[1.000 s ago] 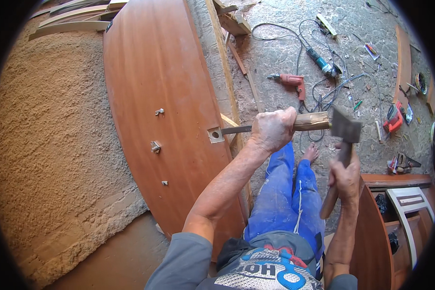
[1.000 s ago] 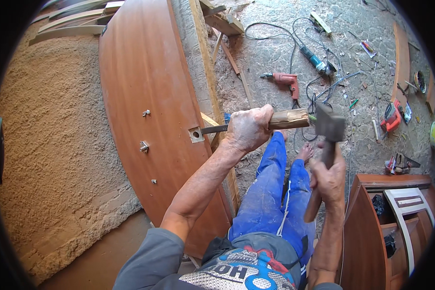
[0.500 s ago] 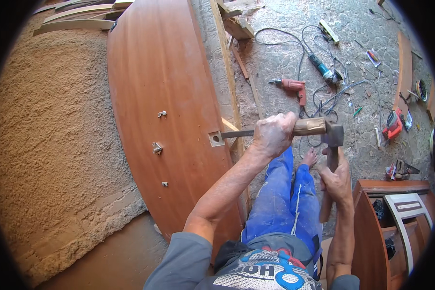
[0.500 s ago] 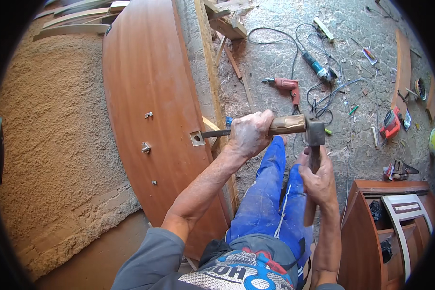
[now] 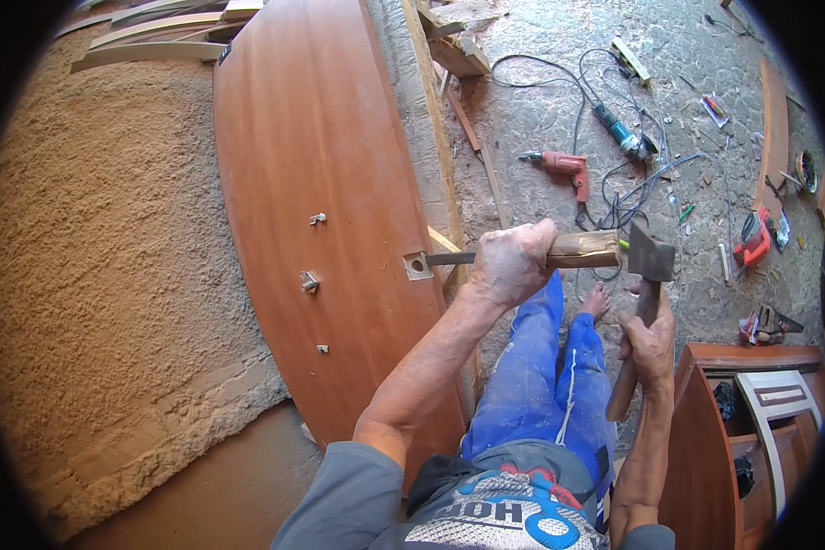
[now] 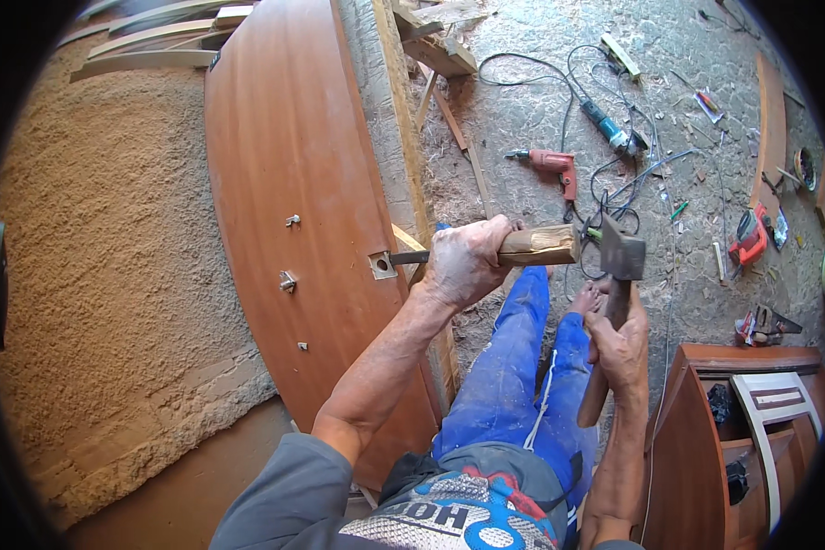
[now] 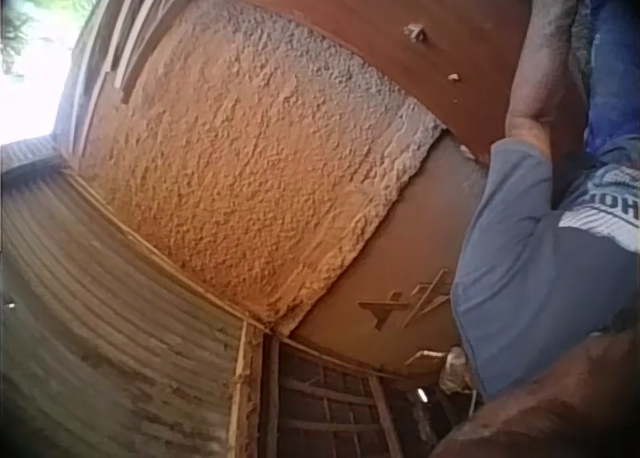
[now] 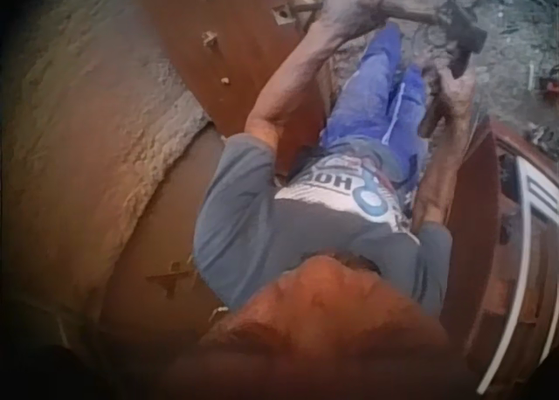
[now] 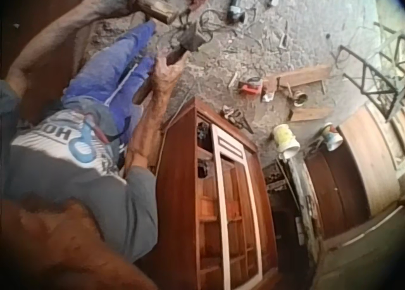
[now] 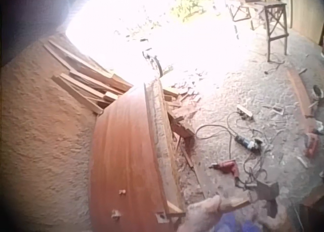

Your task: The person uses a chisel and a mallet to carve a rectangular recess into a large wooden door. They repeatedly strike the chisel to remove wood chips and refine the edges of the cutout.

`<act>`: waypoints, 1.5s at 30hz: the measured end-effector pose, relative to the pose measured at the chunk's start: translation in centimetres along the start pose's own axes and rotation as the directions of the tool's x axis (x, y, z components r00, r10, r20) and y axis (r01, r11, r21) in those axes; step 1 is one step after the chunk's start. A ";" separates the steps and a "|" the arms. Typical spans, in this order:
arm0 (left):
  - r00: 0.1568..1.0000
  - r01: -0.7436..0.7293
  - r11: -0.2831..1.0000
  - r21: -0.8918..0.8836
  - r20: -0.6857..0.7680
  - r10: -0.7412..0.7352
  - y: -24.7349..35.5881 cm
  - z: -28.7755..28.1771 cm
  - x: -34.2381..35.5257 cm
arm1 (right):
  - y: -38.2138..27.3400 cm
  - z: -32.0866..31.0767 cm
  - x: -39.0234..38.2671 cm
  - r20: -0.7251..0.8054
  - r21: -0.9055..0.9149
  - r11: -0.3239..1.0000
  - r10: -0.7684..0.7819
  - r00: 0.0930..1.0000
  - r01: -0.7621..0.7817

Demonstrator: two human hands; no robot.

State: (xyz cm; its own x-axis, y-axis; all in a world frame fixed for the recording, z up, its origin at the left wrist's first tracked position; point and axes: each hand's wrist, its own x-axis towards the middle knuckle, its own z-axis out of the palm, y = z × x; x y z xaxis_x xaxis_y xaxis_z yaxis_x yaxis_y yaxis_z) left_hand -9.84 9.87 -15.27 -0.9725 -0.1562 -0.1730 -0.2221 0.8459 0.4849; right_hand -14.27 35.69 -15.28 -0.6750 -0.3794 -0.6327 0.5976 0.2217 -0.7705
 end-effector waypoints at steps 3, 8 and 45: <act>0.985 0.050 0.999 0.000 0.167 -0.049 -0.3 -0.4 0.7 | 1.1 -0.5 -0.3 -0.051 0.082 0.995 0.060 0.997 -0.056; 0.965 0.106 0.993 0.056 0.234 -0.117 -0.2 -0.2 1.5 | 2.2 -0.9 -0.9 -0.077 0.068 0.994 0.095 0.993 -0.090; 0.997 0.039 0.999 0.037 0.072 -0.041 0.7 1.1 0.0 | 2.1 1.6 -1.5 -0.040 0.078 0.989 0.127 0.991 -0.124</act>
State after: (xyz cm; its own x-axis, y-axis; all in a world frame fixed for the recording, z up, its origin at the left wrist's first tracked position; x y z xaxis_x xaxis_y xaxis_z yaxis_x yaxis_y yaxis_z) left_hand -9.92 11.06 -15.86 -0.9548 -0.1536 -0.2545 -0.2567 0.8577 0.4455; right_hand -11.32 35.32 -15.83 -0.6104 -0.3116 -0.7283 0.7087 0.1959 -0.6778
